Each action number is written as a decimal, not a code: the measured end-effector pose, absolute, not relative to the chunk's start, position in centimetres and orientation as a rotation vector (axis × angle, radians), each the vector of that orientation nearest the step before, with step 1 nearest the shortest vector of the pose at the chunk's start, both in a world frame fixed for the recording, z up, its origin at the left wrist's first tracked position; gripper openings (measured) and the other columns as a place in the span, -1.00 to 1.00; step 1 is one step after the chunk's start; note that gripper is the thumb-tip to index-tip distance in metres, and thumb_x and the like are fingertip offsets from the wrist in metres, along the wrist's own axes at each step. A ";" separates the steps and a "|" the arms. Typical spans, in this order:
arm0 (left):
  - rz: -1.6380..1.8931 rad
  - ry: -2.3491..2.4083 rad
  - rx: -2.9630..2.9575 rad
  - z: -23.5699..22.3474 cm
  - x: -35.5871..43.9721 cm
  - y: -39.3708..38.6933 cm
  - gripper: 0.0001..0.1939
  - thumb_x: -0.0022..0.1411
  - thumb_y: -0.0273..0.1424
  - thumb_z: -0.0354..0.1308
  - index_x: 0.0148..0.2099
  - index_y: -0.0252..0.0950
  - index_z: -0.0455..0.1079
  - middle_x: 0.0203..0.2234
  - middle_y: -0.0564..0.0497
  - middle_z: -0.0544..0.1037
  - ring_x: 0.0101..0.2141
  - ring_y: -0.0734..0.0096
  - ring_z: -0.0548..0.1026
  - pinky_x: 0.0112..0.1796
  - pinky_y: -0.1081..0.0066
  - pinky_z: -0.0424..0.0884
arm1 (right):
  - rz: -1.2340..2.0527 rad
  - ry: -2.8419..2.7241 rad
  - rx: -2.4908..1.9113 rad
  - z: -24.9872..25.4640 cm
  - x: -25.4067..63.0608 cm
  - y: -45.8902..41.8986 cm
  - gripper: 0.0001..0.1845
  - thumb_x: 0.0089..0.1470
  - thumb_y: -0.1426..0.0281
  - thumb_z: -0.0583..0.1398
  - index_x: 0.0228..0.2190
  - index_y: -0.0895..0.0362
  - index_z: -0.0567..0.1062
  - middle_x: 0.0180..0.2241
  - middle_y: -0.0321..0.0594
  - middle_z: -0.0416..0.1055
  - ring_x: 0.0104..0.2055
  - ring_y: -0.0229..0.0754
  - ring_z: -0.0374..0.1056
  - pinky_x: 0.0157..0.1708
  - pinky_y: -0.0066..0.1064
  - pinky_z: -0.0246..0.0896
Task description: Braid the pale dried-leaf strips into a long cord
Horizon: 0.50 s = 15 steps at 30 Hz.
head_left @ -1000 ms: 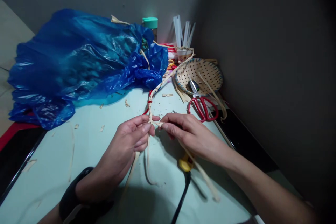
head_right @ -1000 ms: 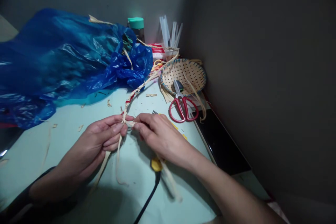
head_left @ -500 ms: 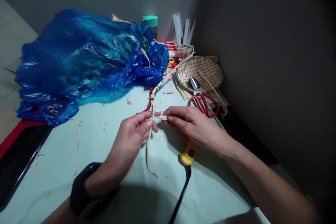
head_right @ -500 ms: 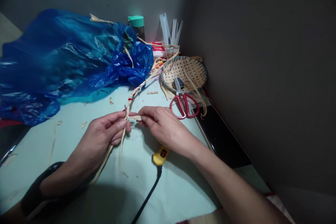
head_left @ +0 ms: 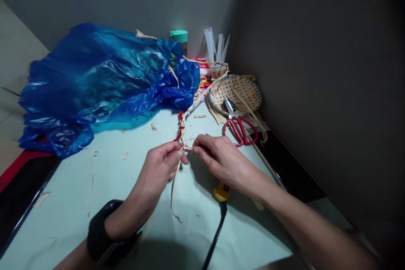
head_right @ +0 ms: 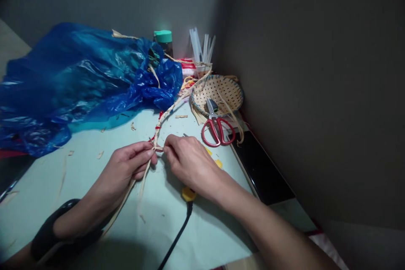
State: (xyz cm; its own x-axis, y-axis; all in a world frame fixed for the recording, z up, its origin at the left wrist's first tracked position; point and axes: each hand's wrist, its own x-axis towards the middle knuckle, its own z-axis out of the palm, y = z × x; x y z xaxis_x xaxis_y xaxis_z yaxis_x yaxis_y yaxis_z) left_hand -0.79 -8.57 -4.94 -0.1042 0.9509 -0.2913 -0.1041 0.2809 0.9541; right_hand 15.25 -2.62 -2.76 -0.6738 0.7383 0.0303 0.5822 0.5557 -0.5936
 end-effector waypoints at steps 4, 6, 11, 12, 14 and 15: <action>1.140 1.336 0.838 -5.0 -0.6 -8.5 -0.77 0.18 -0.29 0.17 -0.43 -0.35 0.37 -0.60 0.11 0.29 -0.66 0.68 -0.02 -0.62 0.49 -0.16 | 0.735 -2.541 -1.099 -3.0 15.2 -2.9 -0.78 0.24 0.39 -0.01 -0.41 0.15 0.35 -0.55 -0.28 0.32 -0.52 -0.32 0.15 -0.48 -0.45 -0.13; 1.155 1.340 0.818 -5.0 -0.6 -8.4 -0.77 0.17 -0.29 0.19 -0.43 -0.36 0.37 -0.61 0.12 0.30 -0.66 0.70 -0.02 -0.62 0.51 -0.15 | 0.708 -2.545 -1.096 -3.0 15.2 -3.2 -0.77 0.25 0.39 -0.02 -0.41 0.15 0.35 -0.53 -0.26 0.34 -0.52 -0.33 0.17 -0.48 -0.46 -0.11; 1.165 1.379 0.828 -5.2 -0.7 -8.4 -0.77 0.16 -0.30 0.20 -0.44 -0.36 0.38 -0.59 0.10 0.33 -0.67 0.71 -0.01 -0.63 0.52 -0.16 | 0.651 -2.602 -1.065 -2.1 15.6 -2.8 -0.69 0.28 0.31 -0.03 -0.38 0.14 0.42 -0.50 -0.23 0.41 -0.52 -0.31 0.20 -0.48 -0.46 -0.07; 1.170 1.385 0.832 -5.2 -0.7 -8.4 -0.77 0.16 -0.30 0.20 -0.43 -0.36 0.38 -0.59 0.09 0.33 -0.66 0.71 0.00 -0.63 0.52 -0.15 | 0.581 -2.592 -1.106 -1.7 16.0 -2.4 -0.66 0.29 0.28 -0.05 -0.36 0.14 0.44 -0.48 -0.21 0.42 -0.51 -0.30 0.21 -0.47 -0.46 -0.06; 1.173 1.388 0.835 -5.3 -0.7 -8.5 -0.78 0.17 -0.30 0.20 -0.40 -0.37 0.42 -0.57 0.08 0.35 -0.66 0.70 -0.01 -0.63 0.52 -0.16 | 0.297 -2.466 -1.301 -0.9 17.3 -0.9 -0.64 0.29 0.26 -0.05 -0.32 0.16 0.45 -0.42 -0.14 0.45 -0.48 -0.25 0.26 -0.46 -0.43 -0.02; 1.171 1.387 0.834 -5.4 -0.7 -8.5 -0.79 0.17 -0.30 0.20 -0.38 -0.37 0.43 -0.57 0.08 0.35 -0.66 0.70 -0.02 -0.63 0.52 -0.17 | 0.109 -2.365 -1.434 -0.6 18.1 0.0 -0.67 0.28 0.28 -0.04 -0.27 0.17 0.45 -0.35 -0.07 0.47 -0.42 -0.20 0.31 -0.44 -0.41 -0.01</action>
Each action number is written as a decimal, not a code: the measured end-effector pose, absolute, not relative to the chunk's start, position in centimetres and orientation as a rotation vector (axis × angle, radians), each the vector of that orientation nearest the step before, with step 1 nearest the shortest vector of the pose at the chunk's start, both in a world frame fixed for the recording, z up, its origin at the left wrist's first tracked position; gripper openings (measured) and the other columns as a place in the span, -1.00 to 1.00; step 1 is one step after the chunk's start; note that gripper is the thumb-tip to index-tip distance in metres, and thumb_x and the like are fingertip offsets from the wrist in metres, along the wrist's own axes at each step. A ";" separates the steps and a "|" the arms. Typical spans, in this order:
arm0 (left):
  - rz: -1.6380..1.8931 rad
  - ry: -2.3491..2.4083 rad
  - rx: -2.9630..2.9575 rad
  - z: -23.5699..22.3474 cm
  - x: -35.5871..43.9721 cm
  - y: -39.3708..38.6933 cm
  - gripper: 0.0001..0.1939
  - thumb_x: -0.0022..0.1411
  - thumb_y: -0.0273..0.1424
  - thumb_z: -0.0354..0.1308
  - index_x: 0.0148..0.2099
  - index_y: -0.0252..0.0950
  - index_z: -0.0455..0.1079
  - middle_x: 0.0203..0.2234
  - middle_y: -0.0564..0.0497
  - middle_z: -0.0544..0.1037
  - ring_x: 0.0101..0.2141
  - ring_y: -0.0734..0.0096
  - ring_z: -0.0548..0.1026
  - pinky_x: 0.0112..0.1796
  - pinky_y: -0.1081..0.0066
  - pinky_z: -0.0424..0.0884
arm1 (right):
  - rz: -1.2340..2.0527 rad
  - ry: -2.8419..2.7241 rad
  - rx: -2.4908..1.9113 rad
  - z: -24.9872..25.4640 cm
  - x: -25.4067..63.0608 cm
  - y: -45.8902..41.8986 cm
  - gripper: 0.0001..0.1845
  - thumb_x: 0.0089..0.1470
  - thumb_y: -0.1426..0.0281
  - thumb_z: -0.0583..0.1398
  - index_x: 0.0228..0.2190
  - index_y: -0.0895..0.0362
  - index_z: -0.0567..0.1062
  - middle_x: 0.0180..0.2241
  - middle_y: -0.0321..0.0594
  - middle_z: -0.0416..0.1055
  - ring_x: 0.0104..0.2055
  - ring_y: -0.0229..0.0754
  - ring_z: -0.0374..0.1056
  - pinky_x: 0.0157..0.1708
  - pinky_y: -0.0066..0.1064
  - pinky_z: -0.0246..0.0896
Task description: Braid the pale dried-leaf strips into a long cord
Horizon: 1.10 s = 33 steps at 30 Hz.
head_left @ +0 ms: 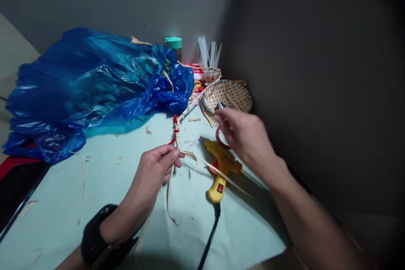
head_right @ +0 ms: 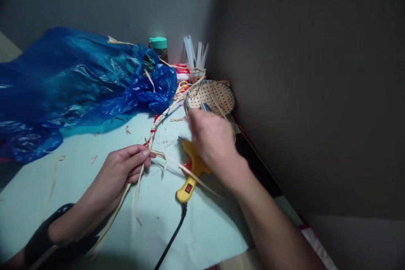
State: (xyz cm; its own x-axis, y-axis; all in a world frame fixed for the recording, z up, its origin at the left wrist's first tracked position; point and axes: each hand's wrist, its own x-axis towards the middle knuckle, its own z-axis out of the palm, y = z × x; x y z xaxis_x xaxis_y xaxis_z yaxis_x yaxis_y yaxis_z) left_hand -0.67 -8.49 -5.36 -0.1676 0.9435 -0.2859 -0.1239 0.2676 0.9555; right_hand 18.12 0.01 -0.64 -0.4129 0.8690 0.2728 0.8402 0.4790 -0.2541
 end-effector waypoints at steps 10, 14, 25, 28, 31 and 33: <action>1.173 1.271 0.778 -5.5 -0.9 -8.5 -0.77 0.15 -0.28 0.22 -0.37 -0.38 0.41 -0.57 0.09 0.34 -0.65 0.71 -0.04 -0.63 0.55 -0.20 | -0.214 -2.346 -2.079 -2.5 22.0 5.1 -0.72 0.18 0.38 0.04 -0.27 0.22 0.52 -0.33 0.12 0.49 -0.29 0.03 0.45 -0.44 -0.33 0.07; 1.201 1.253 0.779 -5.3 -1.0 -8.5 -0.78 0.16 -0.30 0.21 -0.40 -0.37 0.38 -0.55 0.08 0.34 -0.65 0.71 -0.02 -0.64 0.55 -0.19 | -0.112 -2.260 -1.940 -1.8 21.8 4.6 -0.73 0.14 0.43 0.06 -0.15 0.24 0.44 -0.35 0.08 0.48 -0.33 -0.02 0.42 -0.42 -0.34 0.11; 1.247 1.194 0.764 -5.2 -1.2 -8.4 -0.78 0.18 -0.30 0.19 -0.38 -0.38 0.38 -0.56 0.10 0.32 -0.65 0.72 -0.02 -0.63 0.55 -0.19 | 1.415 -1.984 -0.819 0.3 18.8 -0.1 -0.80 0.19 0.32 0.11 -0.16 0.10 0.40 -0.36 -0.25 0.37 -0.40 -0.29 0.26 -0.45 -0.48 0.16; 1.241 1.198 0.778 -5.1 -1.1 -8.5 -0.77 0.19 -0.29 0.18 -0.38 -0.37 0.37 -0.56 0.11 0.32 -0.64 0.71 -0.03 -0.62 0.53 -0.19 | 1.610 -1.922 -0.723 -0.6 17.8 -0.7 -0.73 0.15 0.34 0.17 -0.10 0.11 0.37 -0.31 -0.23 0.37 -0.30 -0.26 0.29 -0.33 -0.46 0.21; 1.226 1.191 0.797 -5.2 -1.1 -8.6 -0.77 0.20 -0.27 0.17 -0.36 -0.35 0.39 -0.54 0.11 0.33 -0.63 0.69 -0.01 -0.61 0.52 -0.18 | 1.693 -1.891 -0.661 -1.6 16.8 -1.2 -0.61 0.12 0.35 0.21 -0.02 0.09 0.30 -0.34 -0.27 0.34 -0.36 -0.30 0.26 -0.36 -0.47 0.20; 1.217 1.187 0.800 -5.2 -1.0 -8.6 -0.77 0.20 -0.25 0.17 -0.34 -0.34 0.40 -0.53 0.11 0.33 -0.62 0.69 0.01 -0.61 0.52 -0.16 | 1.665 -1.870 -0.674 -2.1 16.3 -1.4 -0.59 0.09 0.35 0.23 -0.03 0.08 0.29 -0.35 -0.29 0.34 -0.38 -0.31 0.26 -0.38 -0.48 0.20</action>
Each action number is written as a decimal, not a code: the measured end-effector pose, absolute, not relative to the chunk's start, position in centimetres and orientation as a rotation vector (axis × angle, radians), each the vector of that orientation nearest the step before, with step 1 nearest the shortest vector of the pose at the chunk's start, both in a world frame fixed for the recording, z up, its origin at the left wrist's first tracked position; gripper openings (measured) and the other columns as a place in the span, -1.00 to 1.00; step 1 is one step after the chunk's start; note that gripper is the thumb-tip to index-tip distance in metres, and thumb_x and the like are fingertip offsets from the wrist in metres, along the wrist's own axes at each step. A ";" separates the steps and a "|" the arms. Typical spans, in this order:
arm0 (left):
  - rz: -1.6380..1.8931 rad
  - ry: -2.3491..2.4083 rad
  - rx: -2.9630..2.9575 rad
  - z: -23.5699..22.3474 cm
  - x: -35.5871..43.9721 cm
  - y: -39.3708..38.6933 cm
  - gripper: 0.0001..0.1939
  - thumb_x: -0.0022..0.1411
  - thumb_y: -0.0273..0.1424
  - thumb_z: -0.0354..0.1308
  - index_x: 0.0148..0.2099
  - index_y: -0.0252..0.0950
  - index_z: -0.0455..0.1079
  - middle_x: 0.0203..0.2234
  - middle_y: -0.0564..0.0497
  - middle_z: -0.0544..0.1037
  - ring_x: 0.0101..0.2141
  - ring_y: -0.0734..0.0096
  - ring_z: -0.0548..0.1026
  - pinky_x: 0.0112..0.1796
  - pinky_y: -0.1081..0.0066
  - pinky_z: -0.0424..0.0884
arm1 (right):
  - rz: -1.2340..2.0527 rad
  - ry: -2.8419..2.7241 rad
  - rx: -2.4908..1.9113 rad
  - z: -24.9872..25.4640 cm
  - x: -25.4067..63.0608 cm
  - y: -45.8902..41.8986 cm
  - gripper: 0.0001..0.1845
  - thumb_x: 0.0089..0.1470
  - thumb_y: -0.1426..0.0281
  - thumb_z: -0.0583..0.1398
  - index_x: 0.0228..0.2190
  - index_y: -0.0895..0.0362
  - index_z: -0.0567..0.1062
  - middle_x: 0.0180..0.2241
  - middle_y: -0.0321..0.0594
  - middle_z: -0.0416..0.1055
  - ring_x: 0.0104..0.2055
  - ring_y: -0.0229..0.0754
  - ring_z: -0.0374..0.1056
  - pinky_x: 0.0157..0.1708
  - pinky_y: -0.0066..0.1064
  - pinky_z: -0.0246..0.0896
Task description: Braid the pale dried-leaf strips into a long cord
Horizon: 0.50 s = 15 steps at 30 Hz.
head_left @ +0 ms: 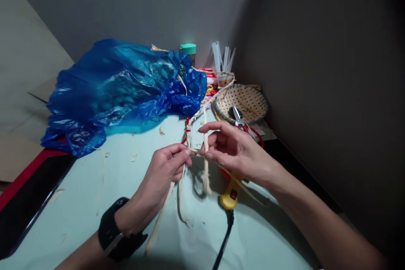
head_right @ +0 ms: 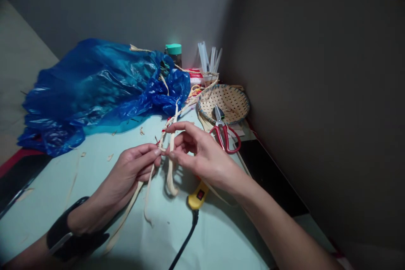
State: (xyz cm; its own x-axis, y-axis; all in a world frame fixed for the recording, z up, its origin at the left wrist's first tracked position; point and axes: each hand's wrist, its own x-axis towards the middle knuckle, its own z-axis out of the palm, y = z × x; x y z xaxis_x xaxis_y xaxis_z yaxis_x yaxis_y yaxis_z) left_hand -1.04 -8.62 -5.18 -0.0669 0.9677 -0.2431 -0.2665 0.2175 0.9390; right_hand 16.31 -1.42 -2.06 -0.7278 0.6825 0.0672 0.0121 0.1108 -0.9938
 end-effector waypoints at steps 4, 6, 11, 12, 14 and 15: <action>1.190 1.167 0.786 -5.2 -1.0 -8.6 -0.78 0.20 -0.25 0.19 -0.35 -0.33 0.40 -0.53 0.12 0.32 -0.62 0.69 0.02 -0.60 0.54 -0.15 | 1.654 -1.786 -0.735 -2.3 15.7 -1.7 -0.62 0.04 0.38 0.26 -0.09 0.08 0.31 -0.36 -0.30 0.35 -0.37 -0.31 0.32 -0.37 -0.48 0.26; 1.177 1.162 0.784 -5.3 -1.0 -8.6 -0.78 0.19 -0.26 0.20 -0.35 -0.33 0.40 -0.52 0.10 0.36 -0.63 0.70 0.03 -0.61 0.55 -0.13 | 1.716 -1.713 -0.737 -2.2 15.6 -1.9 -0.61 0.02 0.37 0.28 -0.11 0.06 0.30 -0.35 -0.31 0.35 -0.38 -0.30 0.37 -0.35 -0.45 0.32; 1.147 1.182 0.756 -5.4 -0.7 -8.7 -0.80 0.19 -0.27 0.21 -0.28 -0.32 0.45 -0.45 -0.02 0.54 -0.64 0.69 0.09 -0.62 0.59 -0.03 | 1.763 -1.567 -0.654 -2.4 15.5 -2.1 -0.63 0.04 0.35 0.26 -0.14 0.01 0.25 -0.30 -0.31 0.34 -0.39 -0.26 0.43 -0.32 -0.33 0.46; 1.152 1.190 0.760 -5.4 -0.7 -8.7 -0.80 0.20 -0.28 0.20 -0.26 -0.33 0.46 -0.44 -0.03 0.54 -0.64 0.71 0.07 -0.62 0.60 -0.04 | 1.717 -1.575 -0.652 -2.6 15.5 -2.1 -0.66 0.06 0.36 0.25 -0.15 0.01 0.25 -0.29 -0.31 0.33 -0.39 -0.26 0.43 -0.34 -0.34 0.46; 1.178 1.214 0.790 -5.4 -0.5 -8.7 -0.81 0.20 -0.30 0.19 -0.29 -0.35 0.47 -0.49 0.01 0.51 -0.65 0.72 0.02 -0.63 0.60 -0.07 | 1.574 -1.621 -0.680 -2.9 15.4 -2.2 -0.72 0.09 0.40 0.21 -0.16 0.03 0.26 -0.30 -0.30 0.32 -0.38 -0.26 0.42 -0.37 -0.38 0.45; 1.192 1.233 0.810 -5.5 -0.5 -8.7 -0.81 0.20 -0.31 0.18 -0.30 -0.36 0.47 -0.53 0.04 0.47 -0.65 0.72 0.01 -0.63 0.60 -0.07 | 1.490 -1.656 -0.708 -3.1 15.4 -2.2 -0.73 0.10 0.42 0.20 -0.16 0.03 0.26 -0.31 -0.30 0.32 -0.37 -0.25 0.42 -0.37 -0.40 0.44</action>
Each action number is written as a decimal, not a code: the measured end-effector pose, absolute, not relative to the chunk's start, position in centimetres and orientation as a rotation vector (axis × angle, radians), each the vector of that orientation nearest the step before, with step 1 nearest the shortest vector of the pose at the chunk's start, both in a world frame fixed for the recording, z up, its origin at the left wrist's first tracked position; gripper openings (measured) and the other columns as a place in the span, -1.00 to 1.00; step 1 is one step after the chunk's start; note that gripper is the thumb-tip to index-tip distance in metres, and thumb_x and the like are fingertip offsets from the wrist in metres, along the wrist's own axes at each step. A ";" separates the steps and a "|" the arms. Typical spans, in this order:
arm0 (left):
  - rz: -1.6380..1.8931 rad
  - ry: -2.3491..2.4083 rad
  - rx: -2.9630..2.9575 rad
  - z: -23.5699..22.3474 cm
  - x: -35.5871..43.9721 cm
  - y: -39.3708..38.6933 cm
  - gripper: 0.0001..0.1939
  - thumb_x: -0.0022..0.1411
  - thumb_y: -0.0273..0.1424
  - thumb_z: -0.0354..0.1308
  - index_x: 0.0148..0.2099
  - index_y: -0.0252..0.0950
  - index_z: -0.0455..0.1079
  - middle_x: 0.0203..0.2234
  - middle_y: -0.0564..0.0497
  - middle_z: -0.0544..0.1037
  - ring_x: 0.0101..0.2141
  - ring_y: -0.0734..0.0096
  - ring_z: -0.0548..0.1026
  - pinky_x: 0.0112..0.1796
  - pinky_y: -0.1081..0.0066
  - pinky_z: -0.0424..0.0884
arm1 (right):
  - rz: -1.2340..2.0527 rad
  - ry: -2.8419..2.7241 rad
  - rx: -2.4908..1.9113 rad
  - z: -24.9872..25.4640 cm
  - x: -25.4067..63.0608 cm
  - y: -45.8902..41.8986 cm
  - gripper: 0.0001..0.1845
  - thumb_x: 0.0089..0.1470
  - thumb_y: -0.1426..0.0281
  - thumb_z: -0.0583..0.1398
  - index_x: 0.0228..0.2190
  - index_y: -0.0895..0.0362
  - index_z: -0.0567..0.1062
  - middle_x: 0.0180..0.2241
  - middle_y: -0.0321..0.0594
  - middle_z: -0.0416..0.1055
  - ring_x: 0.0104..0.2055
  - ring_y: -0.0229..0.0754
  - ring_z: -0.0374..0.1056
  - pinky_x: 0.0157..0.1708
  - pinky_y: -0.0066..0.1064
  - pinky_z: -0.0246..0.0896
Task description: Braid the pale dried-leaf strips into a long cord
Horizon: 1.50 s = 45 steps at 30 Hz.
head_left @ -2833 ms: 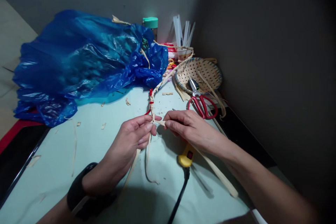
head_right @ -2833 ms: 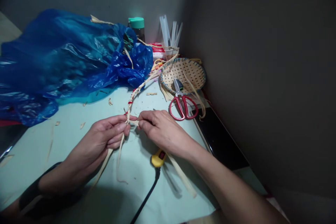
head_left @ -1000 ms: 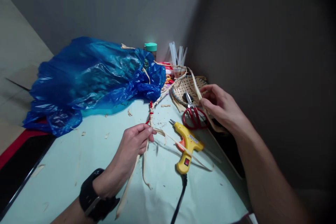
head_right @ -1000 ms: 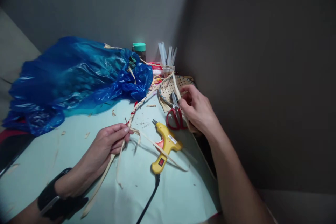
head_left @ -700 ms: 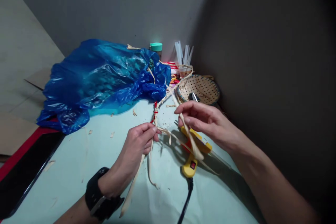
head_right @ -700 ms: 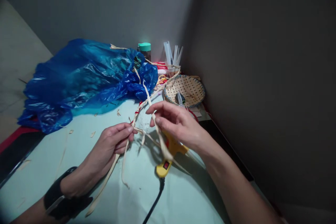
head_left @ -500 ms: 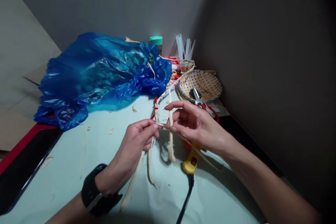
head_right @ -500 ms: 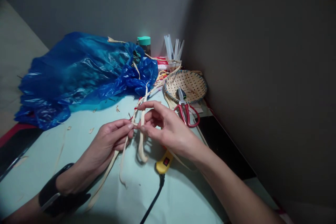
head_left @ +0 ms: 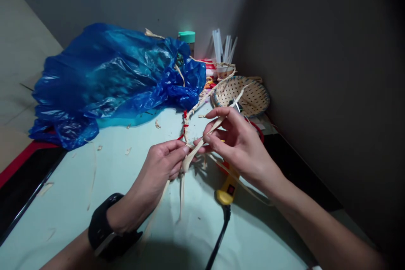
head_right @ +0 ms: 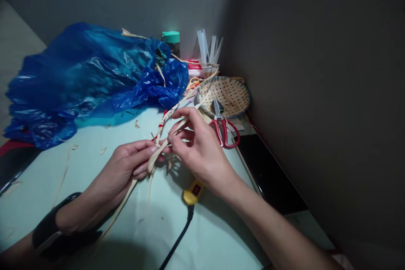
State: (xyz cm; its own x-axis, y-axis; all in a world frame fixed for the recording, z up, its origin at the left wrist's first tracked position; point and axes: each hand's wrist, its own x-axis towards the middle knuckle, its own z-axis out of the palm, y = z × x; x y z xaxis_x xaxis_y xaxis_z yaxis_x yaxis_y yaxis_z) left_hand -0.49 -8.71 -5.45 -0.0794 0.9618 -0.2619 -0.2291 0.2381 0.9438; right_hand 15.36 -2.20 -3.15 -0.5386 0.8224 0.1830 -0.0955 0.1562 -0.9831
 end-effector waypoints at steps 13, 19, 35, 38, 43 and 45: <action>1.176 1.419 0.806 -4.6 0.6 -8.8 -0.77 0.22 -0.25 0.13 -0.39 -0.26 0.23 -0.67 0.21 0.14 -0.66 0.65 0.03 -0.67 0.60 -0.10 | 0.898 -1.890 -0.895 -3.4 15.3 -3.0 -0.84 0.09 0.49 0.18 -0.26 0.09 0.33 -0.37 -0.29 0.43 -0.37 -0.24 0.43 -0.33 -0.42 0.32; 1.150 1.389 0.832 -4.4 0.7 -8.8 -0.76 0.25 -0.24 0.10 -0.37 -0.25 0.19 -0.64 0.21 0.07 -0.63 0.63 0.00 -0.66 0.59 -0.15 | 1.050 -1.712 -0.952 -3.1 15.5 -2.1 -0.86 0.05 0.47 0.20 -0.31 0.10 0.34 -0.48 -0.33 0.45 -0.46 -0.23 0.46 -0.43 -0.41 0.35; 1.206 1.268 0.790 -5.6 0.2 -9.0 -0.77 0.27 -0.24 0.09 -0.36 -0.26 0.20 -0.66 0.24 0.02 -0.66 0.65 -0.08 -0.66 0.57 -0.09 | 0.995 -1.455 -0.888 -1.7 18.6 1.1 -0.82 -0.03 0.47 0.23 -0.35 0.07 0.33 -0.46 -0.37 0.33 -0.44 -0.28 0.42 -0.54 -0.52 0.28; 1.184 1.324 0.843 -5.6 0.4 -9.1 -0.77 0.28 -0.23 0.08 -0.35 -0.26 0.23 -0.69 0.23 0.10 -0.67 0.64 -0.01 -0.65 0.57 -0.05 | 1.365 -1.572 -0.774 -1.2 17.8 -0.9 -0.84 0.02 0.50 0.12 -0.30 0.06 0.29 -0.48 -0.39 0.31 -0.53 -0.32 0.36 -0.62 -0.56 0.21; 1.185 1.331 0.858 -5.4 0.6 -9.2 -0.80 0.27 -0.26 0.09 -0.33 -0.28 0.31 -0.55 0.11 0.41 -0.60 0.59 0.27 -0.57 0.56 0.17 | 1.944 -1.979 -0.666 -0.1 16.4 -4.5 -0.82 0.01 0.57 -0.03 -0.41 0.15 0.35 -0.50 -0.33 0.34 -0.54 -0.36 0.29 -0.55 -0.54 0.20; 1.226 1.323 0.829 -5.1 0.5 -9.2 -0.82 0.24 -0.28 0.12 -0.33 -0.29 0.35 -0.47 0.06 0.47 -0.50 0.52 0.39 -0.47 0.52 0.28 | 1.975 -2.188 -0.691 -0.1 15.8 -5.3 -0.79 0.05 0.55 -0.04 -0.46 0.17 0.36 -0.53 -0.30 0.37 -0.49 -0.32 0.32 -0.46 -0.52 0.23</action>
